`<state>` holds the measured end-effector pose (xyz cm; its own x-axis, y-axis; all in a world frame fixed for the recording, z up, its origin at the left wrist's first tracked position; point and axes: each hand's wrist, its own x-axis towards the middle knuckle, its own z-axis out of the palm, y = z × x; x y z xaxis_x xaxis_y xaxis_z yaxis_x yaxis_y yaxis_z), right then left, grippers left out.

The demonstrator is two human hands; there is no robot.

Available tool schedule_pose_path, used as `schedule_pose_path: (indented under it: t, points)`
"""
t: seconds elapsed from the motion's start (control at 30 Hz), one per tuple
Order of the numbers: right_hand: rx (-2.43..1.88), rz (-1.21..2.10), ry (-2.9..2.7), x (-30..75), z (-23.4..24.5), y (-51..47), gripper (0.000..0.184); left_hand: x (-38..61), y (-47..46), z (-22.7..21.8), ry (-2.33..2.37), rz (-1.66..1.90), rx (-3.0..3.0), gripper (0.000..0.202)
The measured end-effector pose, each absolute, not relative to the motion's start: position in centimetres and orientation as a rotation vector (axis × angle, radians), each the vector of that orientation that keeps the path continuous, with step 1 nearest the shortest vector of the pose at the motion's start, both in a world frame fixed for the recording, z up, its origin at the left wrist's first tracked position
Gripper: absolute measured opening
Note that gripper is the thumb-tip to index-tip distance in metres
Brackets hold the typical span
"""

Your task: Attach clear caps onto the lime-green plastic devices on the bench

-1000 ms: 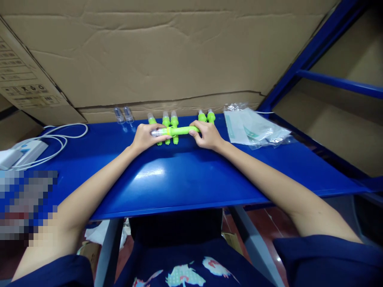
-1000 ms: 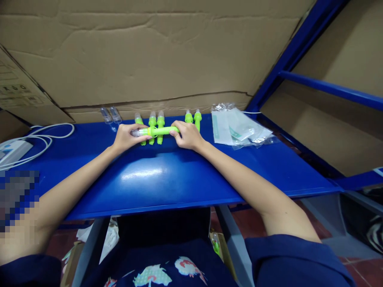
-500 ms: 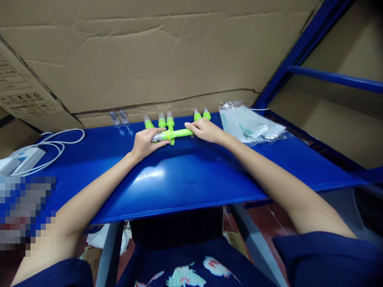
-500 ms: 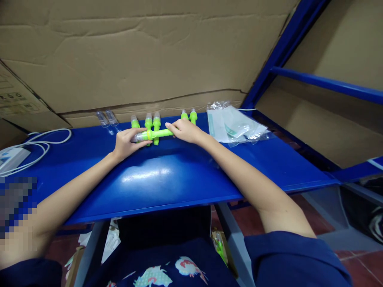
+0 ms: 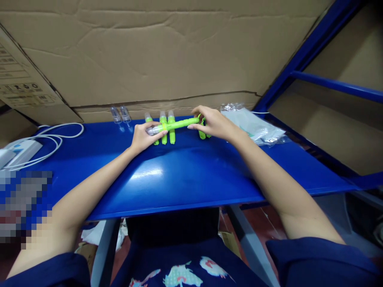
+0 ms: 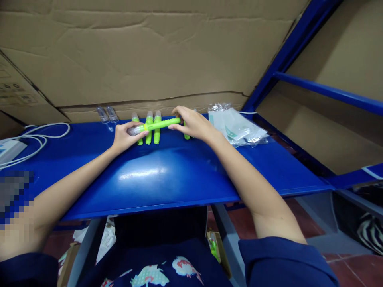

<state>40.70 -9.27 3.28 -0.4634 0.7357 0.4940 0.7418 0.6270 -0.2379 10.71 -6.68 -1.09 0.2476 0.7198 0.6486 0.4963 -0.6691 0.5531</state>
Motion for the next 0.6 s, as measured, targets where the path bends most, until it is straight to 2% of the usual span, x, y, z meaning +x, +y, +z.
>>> schedule_pose_path:
  t: [0.2, 0.43, 0.6]
  points:
    - [-1.122, -0.028, -2.342, 40.8, 2.2, -8.4, 0.016, 10.4, -6.5, -1.2, 1.155, 1.353, 2.306, 0.051]
    - [-1.21, -0.074, -2.35, 40.0, 1.5, -8.8, 0.022, 9.9, -6.4, -1.2, 1.154, 1.307, 2.471, 0.05]
    - [-1.235, 0.019, -2.269, 39.4, 0.9, -8.5, 0.021, 9.7, -6.4, -1.1, 1.128, 1.326, 2.53, 0.05]
